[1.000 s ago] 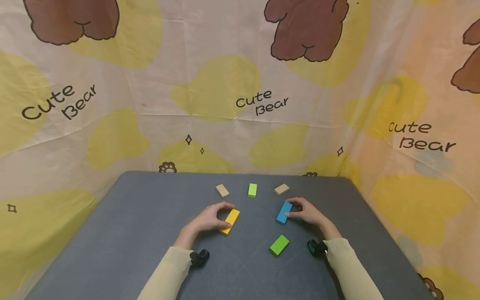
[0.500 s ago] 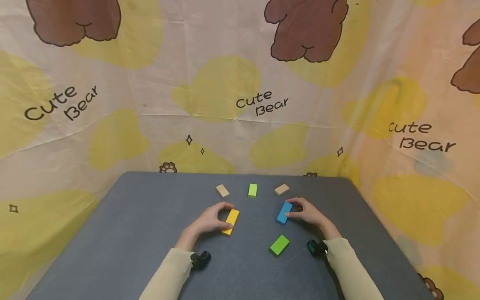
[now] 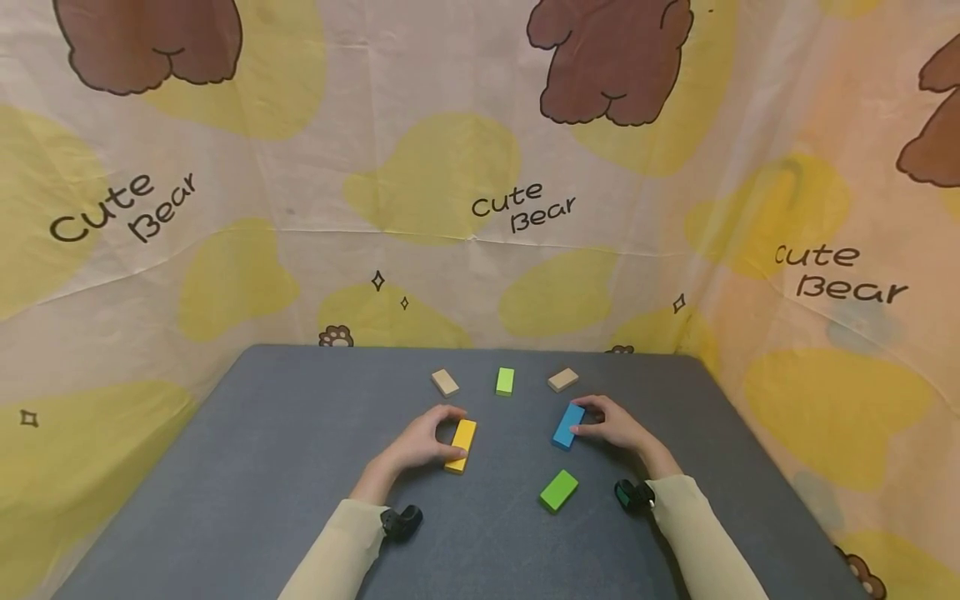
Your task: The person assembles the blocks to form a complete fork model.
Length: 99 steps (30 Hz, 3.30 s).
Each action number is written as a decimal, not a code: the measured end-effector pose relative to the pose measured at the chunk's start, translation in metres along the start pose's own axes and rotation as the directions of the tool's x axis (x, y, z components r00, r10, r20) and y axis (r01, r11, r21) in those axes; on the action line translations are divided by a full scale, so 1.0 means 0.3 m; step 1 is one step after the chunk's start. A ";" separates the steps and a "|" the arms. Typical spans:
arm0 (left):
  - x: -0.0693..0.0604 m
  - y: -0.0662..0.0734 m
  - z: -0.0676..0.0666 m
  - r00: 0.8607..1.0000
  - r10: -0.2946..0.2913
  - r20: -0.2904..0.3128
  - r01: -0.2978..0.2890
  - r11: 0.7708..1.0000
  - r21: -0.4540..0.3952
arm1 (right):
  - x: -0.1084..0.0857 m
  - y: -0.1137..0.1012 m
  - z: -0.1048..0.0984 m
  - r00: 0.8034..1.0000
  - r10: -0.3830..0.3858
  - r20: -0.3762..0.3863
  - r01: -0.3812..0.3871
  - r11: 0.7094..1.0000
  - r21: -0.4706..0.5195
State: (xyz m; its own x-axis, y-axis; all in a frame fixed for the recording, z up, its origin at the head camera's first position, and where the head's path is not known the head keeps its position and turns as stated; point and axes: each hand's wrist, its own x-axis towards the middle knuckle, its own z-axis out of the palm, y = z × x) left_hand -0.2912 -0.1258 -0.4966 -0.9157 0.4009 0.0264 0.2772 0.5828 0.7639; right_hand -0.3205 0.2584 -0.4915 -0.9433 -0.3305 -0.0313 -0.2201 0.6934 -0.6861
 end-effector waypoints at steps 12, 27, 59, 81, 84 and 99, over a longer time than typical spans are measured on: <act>-0.005 -0.019 -0.004 0.999 0.033 0.035 -0.033 0.999 -0.015 | -0.009 -0.010 0.005 1.000 0.021 0.001 -0.021 1.000 0.011; -0.016 -0.030 -0.034 0.978 0.093 0.184 -0.084 0.995 -0.059 | -0.005 -0.011 0.005 1.000 0.016 0.002 -0.016 1.000 0.019; -0.012 -0.041 -0.017 0.984 0.117 0.137 -0.117 0.993 -0.007 | 0.000 -0.006 0.005 0.999 0.040 0.003 -0.040 0.999 0.021; -0.017 0.051 0.008 0.982 0.163 0.097 -0.165 0.986 0.016 | -0.003 -0.008 -0.002 1.000 0.015 -0.001 -0.015 1.000 0.020; -0.016 0.061 0.015 0.981 0.173 0.088 -0.176 0.984 0.021 | -0.003 -0.010 -0.004 1.000 0.022 -0.003 -0.022 0.999 0.023; -0.004 0.085 0.061 0.981 0.176 0.076 -0.178 0.984 0.017 | 0.000 -0.009 -0.003 1.000 0.028 -0.001 -0.028 0.999 0.030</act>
State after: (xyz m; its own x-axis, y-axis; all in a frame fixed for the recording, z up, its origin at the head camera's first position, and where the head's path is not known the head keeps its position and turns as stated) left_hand -0.2778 -0.0986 -0.4890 -0.8277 0.5499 0.1116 0.4406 0.5138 0.7361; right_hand -0.3200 0.2571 -0.4891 -0.9493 -0.3105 -0.0496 -0.1863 0.6827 -0.7066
